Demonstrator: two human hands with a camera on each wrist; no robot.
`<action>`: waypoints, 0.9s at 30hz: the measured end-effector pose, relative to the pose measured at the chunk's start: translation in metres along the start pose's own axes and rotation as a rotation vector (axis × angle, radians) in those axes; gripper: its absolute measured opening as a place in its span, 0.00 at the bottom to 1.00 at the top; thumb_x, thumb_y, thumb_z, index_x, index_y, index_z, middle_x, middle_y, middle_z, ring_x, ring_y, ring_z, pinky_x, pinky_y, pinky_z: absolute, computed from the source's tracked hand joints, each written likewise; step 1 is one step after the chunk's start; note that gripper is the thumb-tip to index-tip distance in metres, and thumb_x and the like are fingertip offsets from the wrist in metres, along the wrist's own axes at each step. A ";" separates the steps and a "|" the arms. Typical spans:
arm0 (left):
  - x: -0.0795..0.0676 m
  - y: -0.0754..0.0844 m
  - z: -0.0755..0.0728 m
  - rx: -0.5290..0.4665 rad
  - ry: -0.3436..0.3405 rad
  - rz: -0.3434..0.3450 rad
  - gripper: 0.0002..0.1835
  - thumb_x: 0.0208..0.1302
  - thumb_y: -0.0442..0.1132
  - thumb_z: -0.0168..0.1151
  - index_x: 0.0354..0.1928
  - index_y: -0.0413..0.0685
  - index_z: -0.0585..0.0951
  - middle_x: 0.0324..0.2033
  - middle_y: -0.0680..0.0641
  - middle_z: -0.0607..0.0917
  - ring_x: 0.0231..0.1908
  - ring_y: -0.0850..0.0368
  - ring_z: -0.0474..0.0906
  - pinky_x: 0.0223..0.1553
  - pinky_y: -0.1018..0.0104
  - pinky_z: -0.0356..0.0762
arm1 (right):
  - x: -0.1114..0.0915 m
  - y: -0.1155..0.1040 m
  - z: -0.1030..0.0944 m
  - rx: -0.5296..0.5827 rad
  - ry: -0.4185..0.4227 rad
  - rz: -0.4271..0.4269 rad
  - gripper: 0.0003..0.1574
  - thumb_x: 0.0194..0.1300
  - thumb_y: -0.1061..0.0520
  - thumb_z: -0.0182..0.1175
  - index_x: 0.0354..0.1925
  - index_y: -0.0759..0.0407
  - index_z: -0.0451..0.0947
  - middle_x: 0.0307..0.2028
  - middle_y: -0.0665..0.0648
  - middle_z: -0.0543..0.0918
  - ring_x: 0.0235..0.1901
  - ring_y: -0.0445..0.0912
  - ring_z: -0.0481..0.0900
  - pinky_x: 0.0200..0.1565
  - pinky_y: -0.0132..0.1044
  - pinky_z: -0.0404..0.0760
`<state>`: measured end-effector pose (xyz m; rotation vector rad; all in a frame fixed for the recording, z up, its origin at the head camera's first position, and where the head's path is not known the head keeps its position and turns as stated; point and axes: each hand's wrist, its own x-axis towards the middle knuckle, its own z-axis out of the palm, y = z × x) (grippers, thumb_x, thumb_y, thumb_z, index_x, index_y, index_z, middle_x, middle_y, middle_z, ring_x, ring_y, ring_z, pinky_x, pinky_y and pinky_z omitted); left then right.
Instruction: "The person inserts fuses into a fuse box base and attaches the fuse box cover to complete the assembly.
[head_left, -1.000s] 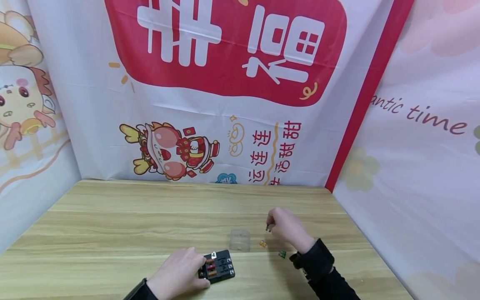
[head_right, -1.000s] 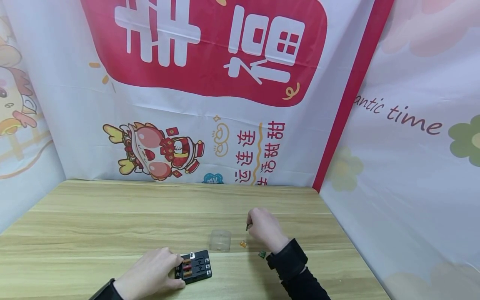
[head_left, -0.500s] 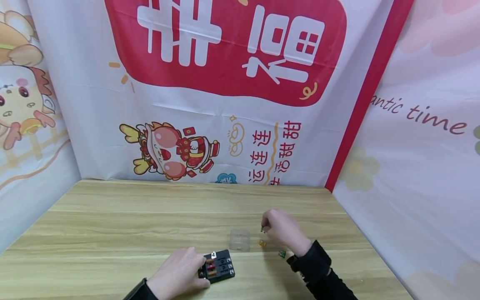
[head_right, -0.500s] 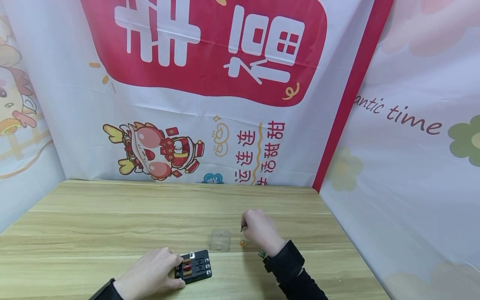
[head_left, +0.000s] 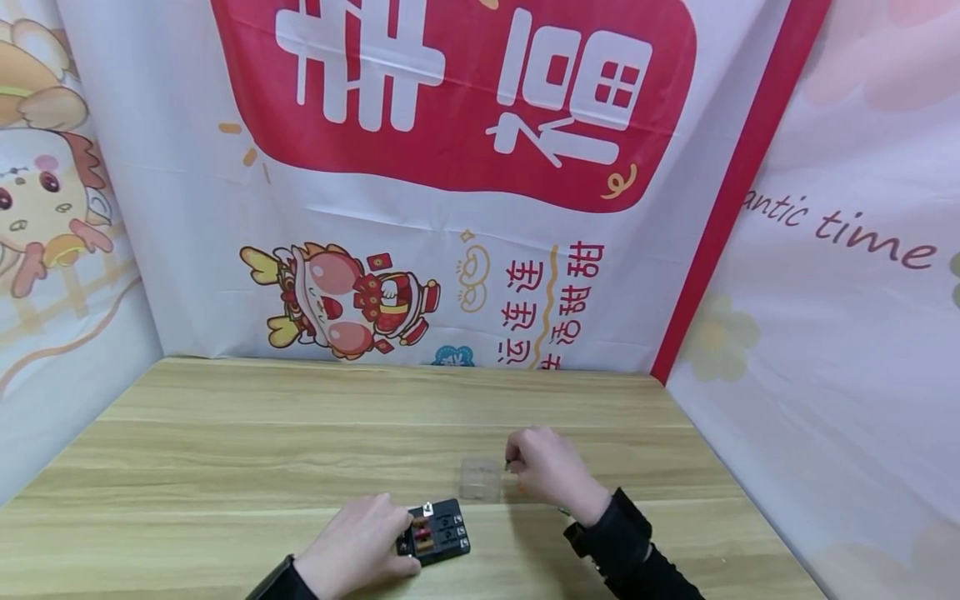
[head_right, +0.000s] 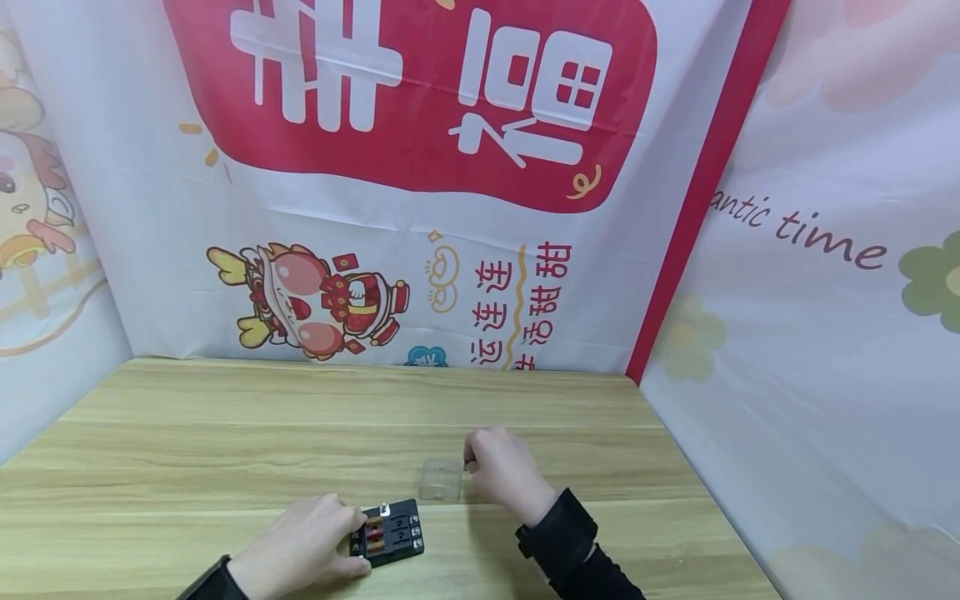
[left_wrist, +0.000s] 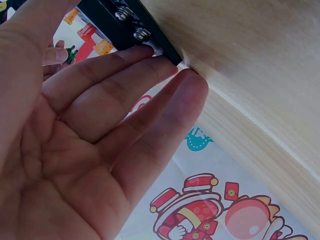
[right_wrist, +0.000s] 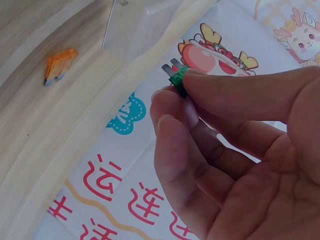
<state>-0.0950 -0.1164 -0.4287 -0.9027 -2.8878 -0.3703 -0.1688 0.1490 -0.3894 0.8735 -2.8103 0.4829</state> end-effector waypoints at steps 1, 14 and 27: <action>0.000 0.000 0.000 -0.001 0.000 0.001 0.17 0.43 0.55 0.70 0.24 0.50 0.80 0.18 0.58 0.70 0.19 0.64 0.63 0.20 0.69 0.64 | 0.000 -0.001 0.000 -0.002 0.003 -0.006 0.09 0.52 0.69 0.61 0.26 0.54 0.77 0.25 0.45 0.76 0.23 0.36 0.71 0.25 0.30 0.69; -0.001 0.001 0.000 -0.004 0.016 0.016 0.17 0.43 0.55 0.70 0.22 0.50 0.79 0.18 0.58 0.70 0.18 0.65 0.63 0.19 0.70 0.63 | 0.004 -0.011 0.008 -0.033 0.062 -0.114 0.07 0.55 0.64 0.65 0.31 0.52 0.80 0.29 0.44 0.78 0.28 0.35 0.74 0.31 0.27 0.72; 0.000 0.000 -0.001 -0.006 -0.008 -0.007 0.18 0.42 0.56 0.71 0.24 0.49 0.80 0.19 0.57 0.71 0.19 0.64 0.64 0.21 0.69 0.64 | 0.000 -0.029 0.019 -0.016 0.135 -0.358 0.06 0.58 0.63 0.64 0.35 0.53 0.82 0.32 0.45 0.78 0.31 0.33 0.76 0.33 0.22 0.70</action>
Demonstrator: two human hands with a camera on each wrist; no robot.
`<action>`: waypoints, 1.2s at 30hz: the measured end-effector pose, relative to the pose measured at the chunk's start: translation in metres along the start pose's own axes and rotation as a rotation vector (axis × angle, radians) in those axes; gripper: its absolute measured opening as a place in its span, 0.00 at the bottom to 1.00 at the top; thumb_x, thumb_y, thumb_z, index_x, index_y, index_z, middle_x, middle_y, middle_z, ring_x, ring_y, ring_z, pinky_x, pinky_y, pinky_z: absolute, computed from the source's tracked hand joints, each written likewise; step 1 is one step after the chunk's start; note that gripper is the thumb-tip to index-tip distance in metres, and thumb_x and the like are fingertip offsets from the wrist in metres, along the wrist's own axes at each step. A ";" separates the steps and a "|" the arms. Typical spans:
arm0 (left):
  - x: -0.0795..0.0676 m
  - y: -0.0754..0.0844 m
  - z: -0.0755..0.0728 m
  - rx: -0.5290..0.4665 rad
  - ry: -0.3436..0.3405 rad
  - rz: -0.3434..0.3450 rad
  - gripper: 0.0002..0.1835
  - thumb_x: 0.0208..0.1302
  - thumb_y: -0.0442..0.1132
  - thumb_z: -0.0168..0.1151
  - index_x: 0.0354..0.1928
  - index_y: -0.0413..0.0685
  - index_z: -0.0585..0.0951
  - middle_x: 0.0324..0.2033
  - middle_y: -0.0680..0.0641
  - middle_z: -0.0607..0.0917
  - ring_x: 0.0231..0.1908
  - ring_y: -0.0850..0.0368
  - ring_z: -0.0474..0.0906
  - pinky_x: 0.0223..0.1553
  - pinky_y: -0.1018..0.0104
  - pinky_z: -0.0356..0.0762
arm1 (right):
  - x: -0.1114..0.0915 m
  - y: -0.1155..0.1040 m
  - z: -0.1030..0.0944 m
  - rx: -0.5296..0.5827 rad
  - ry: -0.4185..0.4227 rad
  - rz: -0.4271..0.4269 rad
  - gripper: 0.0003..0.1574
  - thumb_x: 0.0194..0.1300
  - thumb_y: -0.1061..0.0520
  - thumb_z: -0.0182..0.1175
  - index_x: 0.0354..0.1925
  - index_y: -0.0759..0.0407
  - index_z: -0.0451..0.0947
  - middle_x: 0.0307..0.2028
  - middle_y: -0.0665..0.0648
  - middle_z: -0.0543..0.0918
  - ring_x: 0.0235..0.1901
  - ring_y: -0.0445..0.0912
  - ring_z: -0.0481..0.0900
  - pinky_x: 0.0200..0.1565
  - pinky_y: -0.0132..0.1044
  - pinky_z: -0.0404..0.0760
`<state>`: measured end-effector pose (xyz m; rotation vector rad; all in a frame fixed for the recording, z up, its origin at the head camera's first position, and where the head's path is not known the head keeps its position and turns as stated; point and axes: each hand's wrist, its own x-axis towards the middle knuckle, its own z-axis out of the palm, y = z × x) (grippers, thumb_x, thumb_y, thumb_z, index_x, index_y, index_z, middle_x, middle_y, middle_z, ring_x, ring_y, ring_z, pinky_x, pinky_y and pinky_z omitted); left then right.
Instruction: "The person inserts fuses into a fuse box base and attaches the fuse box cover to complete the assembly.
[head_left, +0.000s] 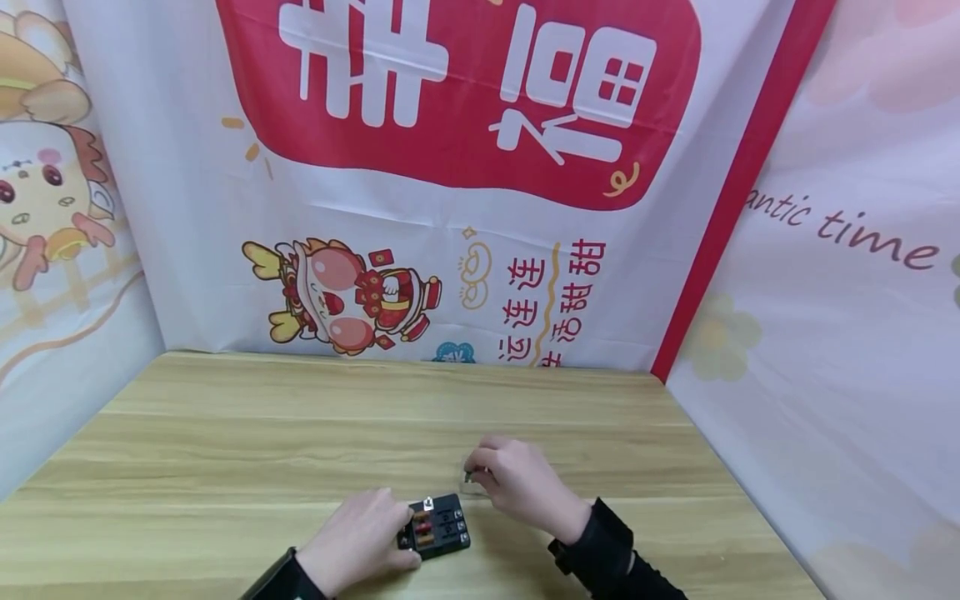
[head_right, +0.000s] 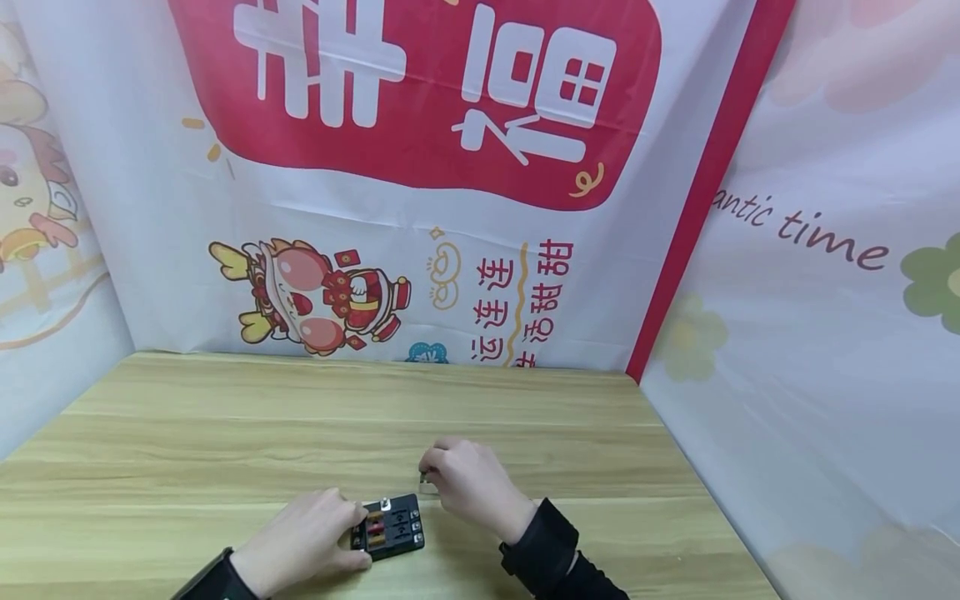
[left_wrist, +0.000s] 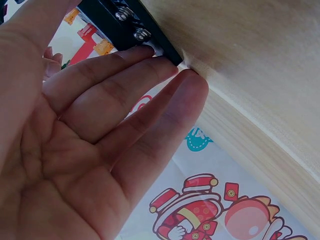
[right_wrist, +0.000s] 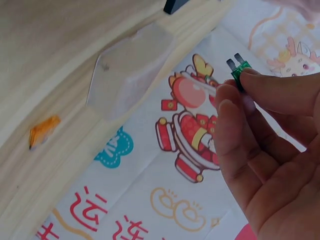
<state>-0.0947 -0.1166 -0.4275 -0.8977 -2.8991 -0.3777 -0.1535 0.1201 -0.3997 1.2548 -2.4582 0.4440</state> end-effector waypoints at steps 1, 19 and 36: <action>0.000 0.000 0.000 0.002 0.003 0.003 0.18 0.42 0.56 0.71 0.24 0.49 0.80 0.19 0.57 0.71 0.19 0.64 0.64 0.21 0.69 0.64 | 0.000 -0.001 0.001 0.005 0.002 -0.016 0.07 0.58 0.63 0.64 0.35 0.53 0.82 0.32 0.44 0.78 0.31 0.33 0.76 0.34 0.21 0.70; 0.002 -0.003 0.000 0.000 0.035 0.024 0.19 0.41 0.55 0.72 0.25 0.49 0.81 0.20 0.56 0.73 0.20 0.65 0.66 0.22 0.69 0.66 | 0.015 -0.014 0.008 0.050 -0.192 -0.099 0.07 0.57 0.64 0.63 0.35 0.53 0.83 0.30 0.42 0.76 0.29 0.29 0.71 0.32 0.19 0.67; 0.001 -0.004 0.000 -0.003 0.034 0.027 0.18 0.41 0.55 0.72 0.23 0.50 0.79 0.19 0.57 0.71 0.19 0.65 0.64 0.21 0.70 0.63 | 0.032 -0.023 0.012 -0.002 -0.358 -0.057 0.07 0.56 0.64 0.64 0.30 0.51 0.82 0.28 0.41 0.75 0.28 0.30 0.70 0.30 0.21 0.67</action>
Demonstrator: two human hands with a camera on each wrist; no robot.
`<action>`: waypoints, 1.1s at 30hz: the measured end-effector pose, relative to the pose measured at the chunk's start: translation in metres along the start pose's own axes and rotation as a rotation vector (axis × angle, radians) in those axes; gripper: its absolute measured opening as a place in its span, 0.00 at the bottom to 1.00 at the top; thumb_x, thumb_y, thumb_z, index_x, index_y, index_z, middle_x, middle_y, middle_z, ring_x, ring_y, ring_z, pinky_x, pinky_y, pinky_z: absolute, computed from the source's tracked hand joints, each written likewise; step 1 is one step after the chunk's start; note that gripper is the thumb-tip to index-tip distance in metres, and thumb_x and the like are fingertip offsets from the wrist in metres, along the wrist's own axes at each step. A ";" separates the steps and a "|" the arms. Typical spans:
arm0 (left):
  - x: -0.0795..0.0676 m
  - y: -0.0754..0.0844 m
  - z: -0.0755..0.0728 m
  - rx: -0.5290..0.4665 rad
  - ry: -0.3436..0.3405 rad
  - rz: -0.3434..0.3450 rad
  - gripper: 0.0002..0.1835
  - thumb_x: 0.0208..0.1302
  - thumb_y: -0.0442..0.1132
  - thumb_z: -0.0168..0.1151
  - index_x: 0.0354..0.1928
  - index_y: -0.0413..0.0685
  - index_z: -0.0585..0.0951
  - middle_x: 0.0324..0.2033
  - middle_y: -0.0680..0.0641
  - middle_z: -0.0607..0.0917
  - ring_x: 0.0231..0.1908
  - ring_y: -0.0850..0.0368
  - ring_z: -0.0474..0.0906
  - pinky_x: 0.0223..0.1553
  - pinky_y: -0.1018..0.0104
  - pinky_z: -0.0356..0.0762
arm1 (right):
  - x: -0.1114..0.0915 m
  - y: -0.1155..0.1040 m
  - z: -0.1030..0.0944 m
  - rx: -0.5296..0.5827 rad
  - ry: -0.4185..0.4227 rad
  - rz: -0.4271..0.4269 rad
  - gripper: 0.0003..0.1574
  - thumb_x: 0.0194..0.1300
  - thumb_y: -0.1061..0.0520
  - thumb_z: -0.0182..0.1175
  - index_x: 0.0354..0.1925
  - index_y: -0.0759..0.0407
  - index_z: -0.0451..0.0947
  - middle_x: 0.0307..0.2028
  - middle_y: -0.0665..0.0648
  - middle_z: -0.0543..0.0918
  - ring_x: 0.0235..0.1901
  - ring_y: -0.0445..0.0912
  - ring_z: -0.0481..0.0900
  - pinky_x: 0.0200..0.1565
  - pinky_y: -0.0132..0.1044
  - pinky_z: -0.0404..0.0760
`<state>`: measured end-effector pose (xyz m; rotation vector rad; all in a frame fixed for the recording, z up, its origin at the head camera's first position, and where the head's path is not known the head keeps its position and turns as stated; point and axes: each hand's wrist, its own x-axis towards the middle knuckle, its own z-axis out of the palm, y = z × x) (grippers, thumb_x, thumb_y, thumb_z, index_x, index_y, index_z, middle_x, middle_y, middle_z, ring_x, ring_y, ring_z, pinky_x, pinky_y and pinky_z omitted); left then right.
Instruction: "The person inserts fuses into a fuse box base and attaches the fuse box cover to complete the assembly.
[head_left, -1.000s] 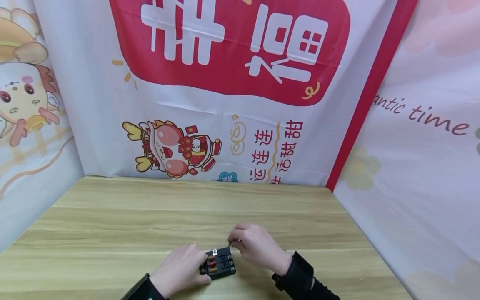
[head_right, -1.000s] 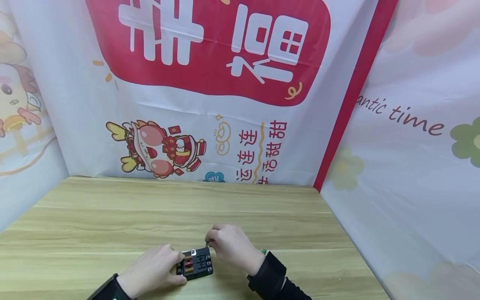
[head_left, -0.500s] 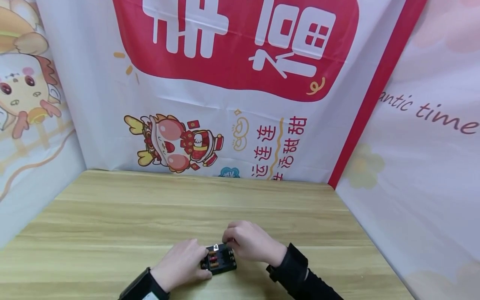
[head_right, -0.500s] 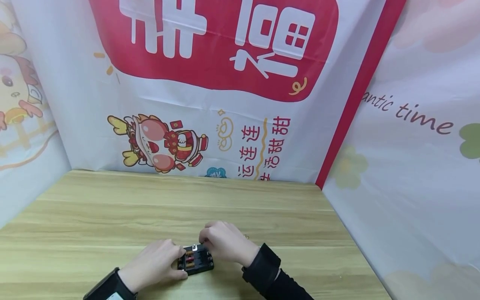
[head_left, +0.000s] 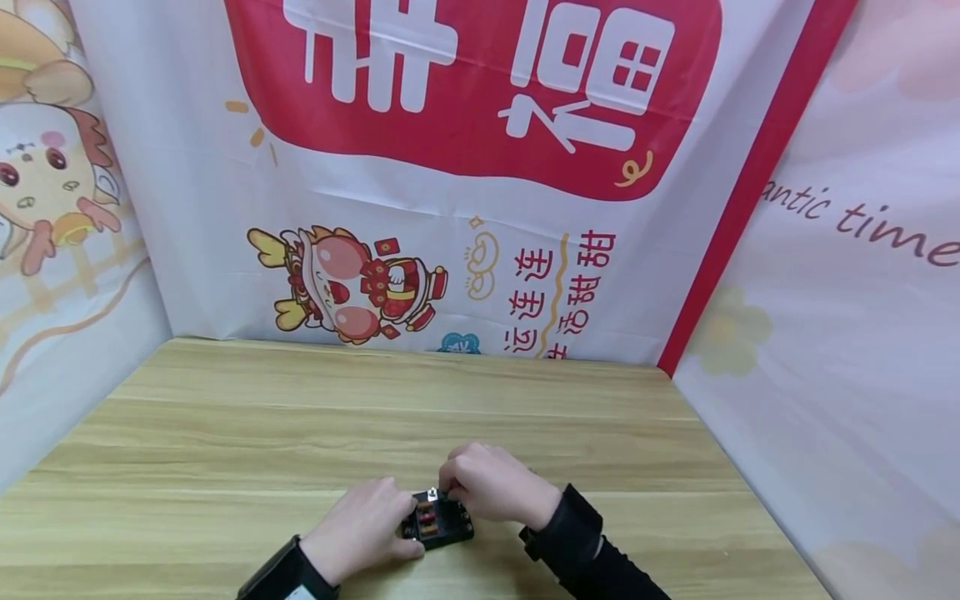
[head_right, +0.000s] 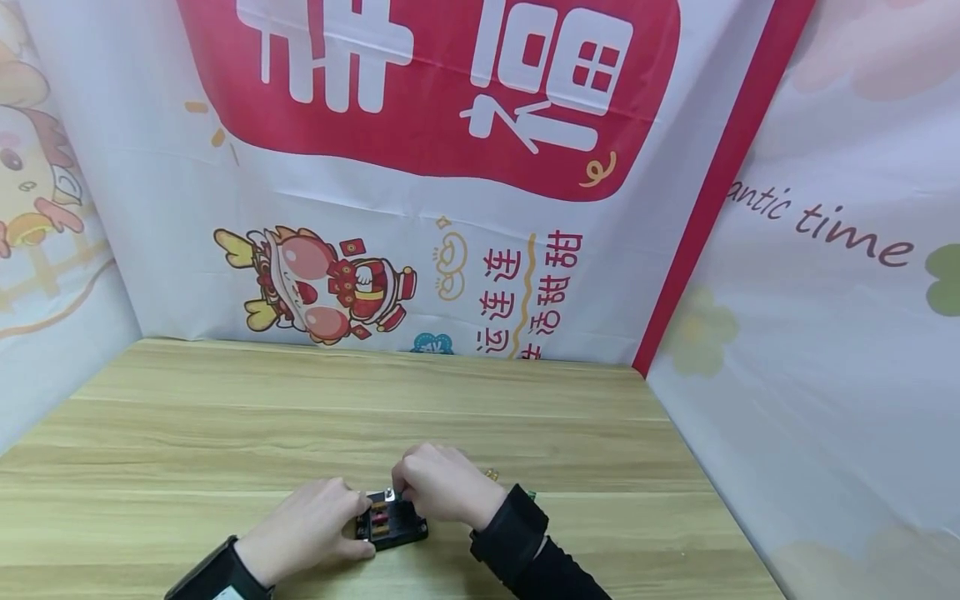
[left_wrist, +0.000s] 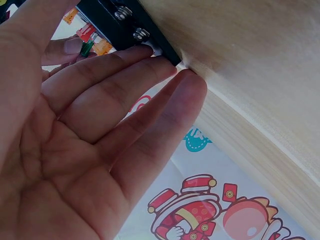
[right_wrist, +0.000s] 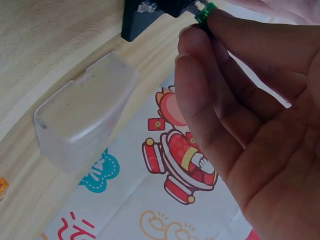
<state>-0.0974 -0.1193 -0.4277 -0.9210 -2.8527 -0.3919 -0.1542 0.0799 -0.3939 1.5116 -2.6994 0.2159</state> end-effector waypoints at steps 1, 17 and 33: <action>0.000 0.000 0.000 0.000 -0.002 -0.001 0.18 0.41 0.55 0.72 0.23 0.50 0.79 0.19 0.57 0.71 0.19 0.65 0.64 0.21 0.70 0.63 | 0.000 0.000 0.001 0.005 0.001 0.003 0.07 0.56 0.64 0.64 0.30 0.51 0.82 0.28 0.41 0.75 0.28 0.30 0.70 0.30 0.21 0.67; -0.002 0.002 0.002 0.016 0.008 0.002 0.19 0.41 0.56 0.72 0.24 0.49 0.79 0.19 0.58 0.71 0.20 0.65 0.63 0.20 0.69 0.62 | 0.001 -0.002 0.011 -0.011 0.011 -0.017 0.07 0.56 0.62 0.65 0.29 0.49 0.83 0.25 0.40 0.72 0.25 0.30 0.68 0.28 0.21 0.66; -0.001 0.002 -0.001 0.011 -0.004 -0.009 0.19 0.43 0.56 0.72 0.23 0.49 0.79 0.18 0.58 0.69 0.19 0.64 0.62 0.20 0.70 0.60 | 0.001 -0.002 0.011 -0.055 0.068 -0.090 0.10 0.55 0.64 0.65 0.26 0.48 0.83 0.23 0.39 0.71 0.23 0.29 0.66 0.26 0.19 0.63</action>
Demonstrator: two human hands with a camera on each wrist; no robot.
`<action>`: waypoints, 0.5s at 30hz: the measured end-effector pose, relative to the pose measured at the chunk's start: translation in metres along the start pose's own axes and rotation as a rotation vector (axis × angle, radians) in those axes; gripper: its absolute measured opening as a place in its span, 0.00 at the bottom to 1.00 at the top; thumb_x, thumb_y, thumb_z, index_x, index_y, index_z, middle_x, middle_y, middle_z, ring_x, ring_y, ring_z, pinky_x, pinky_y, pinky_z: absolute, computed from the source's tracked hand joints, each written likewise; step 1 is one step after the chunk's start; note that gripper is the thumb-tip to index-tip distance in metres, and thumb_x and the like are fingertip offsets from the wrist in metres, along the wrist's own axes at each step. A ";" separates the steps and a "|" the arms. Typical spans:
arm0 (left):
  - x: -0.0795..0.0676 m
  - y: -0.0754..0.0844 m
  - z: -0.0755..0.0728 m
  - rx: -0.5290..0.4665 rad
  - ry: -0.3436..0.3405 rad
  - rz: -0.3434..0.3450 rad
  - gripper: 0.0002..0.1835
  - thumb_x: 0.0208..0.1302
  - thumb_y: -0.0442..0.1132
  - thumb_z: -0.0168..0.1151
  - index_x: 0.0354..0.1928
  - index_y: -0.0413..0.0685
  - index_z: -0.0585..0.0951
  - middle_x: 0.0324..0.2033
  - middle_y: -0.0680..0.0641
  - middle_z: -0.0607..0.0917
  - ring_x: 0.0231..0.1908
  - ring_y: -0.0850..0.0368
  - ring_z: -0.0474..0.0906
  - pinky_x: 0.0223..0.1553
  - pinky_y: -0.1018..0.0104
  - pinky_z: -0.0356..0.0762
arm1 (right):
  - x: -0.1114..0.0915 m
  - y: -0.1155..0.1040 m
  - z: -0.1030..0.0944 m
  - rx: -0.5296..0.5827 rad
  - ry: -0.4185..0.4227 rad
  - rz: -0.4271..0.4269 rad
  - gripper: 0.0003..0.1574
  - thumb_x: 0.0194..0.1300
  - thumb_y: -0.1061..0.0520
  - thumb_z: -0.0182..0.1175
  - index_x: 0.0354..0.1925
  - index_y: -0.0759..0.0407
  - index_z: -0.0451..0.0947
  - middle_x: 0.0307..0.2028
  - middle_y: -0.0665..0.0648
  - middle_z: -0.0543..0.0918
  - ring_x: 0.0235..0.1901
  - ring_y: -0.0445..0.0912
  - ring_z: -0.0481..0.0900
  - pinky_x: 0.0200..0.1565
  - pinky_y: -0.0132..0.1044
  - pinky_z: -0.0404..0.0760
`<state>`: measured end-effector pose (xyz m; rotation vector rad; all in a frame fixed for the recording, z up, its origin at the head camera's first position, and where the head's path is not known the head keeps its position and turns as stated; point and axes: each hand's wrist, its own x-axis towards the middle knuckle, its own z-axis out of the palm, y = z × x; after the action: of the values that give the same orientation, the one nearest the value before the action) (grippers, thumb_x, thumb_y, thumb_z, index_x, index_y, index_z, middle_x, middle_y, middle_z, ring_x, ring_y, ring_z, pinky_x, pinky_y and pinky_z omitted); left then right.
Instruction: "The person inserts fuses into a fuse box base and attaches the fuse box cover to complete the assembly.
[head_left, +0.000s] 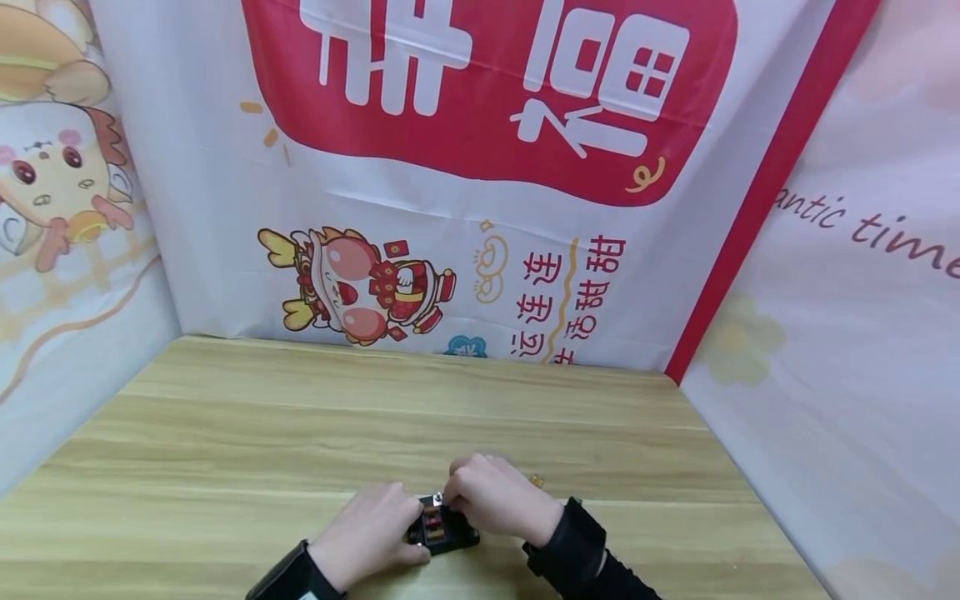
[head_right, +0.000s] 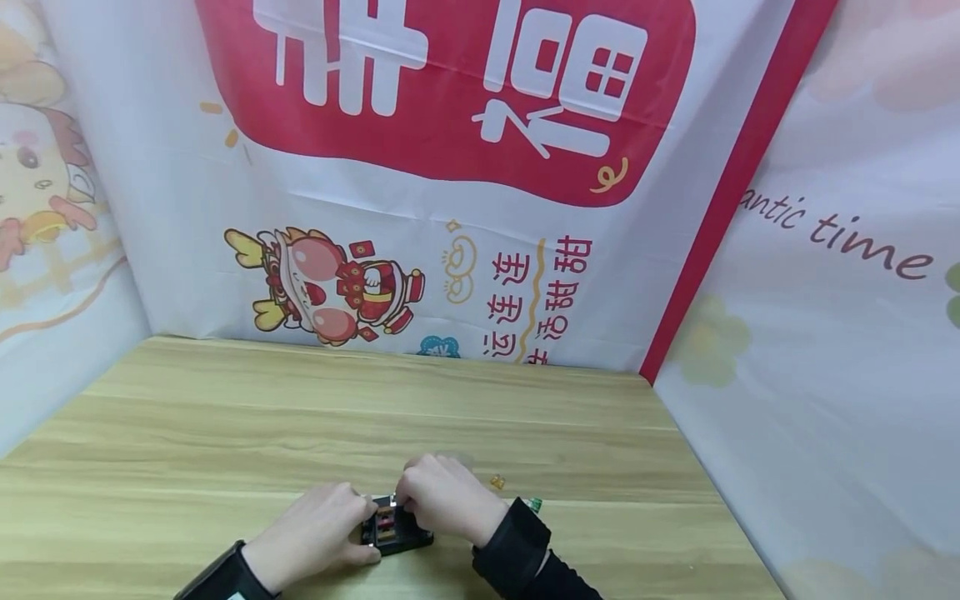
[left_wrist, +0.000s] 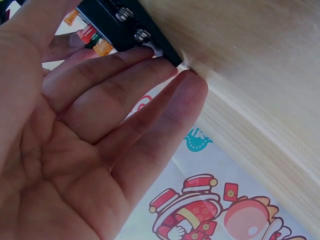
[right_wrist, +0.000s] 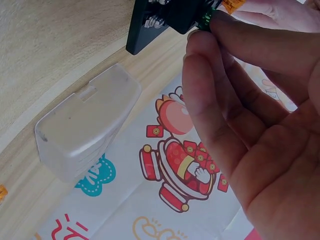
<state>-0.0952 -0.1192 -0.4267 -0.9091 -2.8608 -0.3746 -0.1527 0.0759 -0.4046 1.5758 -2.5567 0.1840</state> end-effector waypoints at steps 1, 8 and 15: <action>0.000 0.000 0.000 0.001 0.004 0.002 0.19 0.42 0.56 0.72 0.23 0.49 0.78 0.18 0.58 0.69 0.19 0.64 0.62 0.20 0.70 0.61 | 0.000 0.000 0.000 0.008 -0.003 0.004 0.10 0.55 0.64 0.65 0.26 0.48 0.84 0.23 0.39 0.72 0.23 0.28 0.67 0.26 0.19 0.64; 0.000 0.001 0.001 0.022 0.026 0.013 0.19 0.42 0.56 0.72 0.22 0.50 0.77 0.18 0.58 0.69 0.18 0.65 0.61 0.20 0.70 0.60 | 0.000 0.000 0.000 0.019 -0.016 0.024 0.09 0.55 0.64 0.65 0.27 0.49 0.84 0.24 0.39 0.73 0.24 0.28 0.68 0.27 0.20 0.65; -0.002 0.000 0.002 0.030 0.033 0.015 0.19 0.42 0.56 0.72 0.21 0.50 0.77 0.17 0.58 0.68 0.18 0.65 0.61 0.19 0.70 0.59 | 0.001 -0.001 -0.001 0.012 -0.015 0.023 0.09 0.55 0.64 0.66 0.28 0.49 0.85 0.24 0.40 0.74 0.24 0.28 0.69 0.28 0.19 0.65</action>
<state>-0.0938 -0.1194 -0.4283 -0.9100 -2.8202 -0.3409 -0.1518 0.0744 -0.4036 1.5590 -2.5905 0.1900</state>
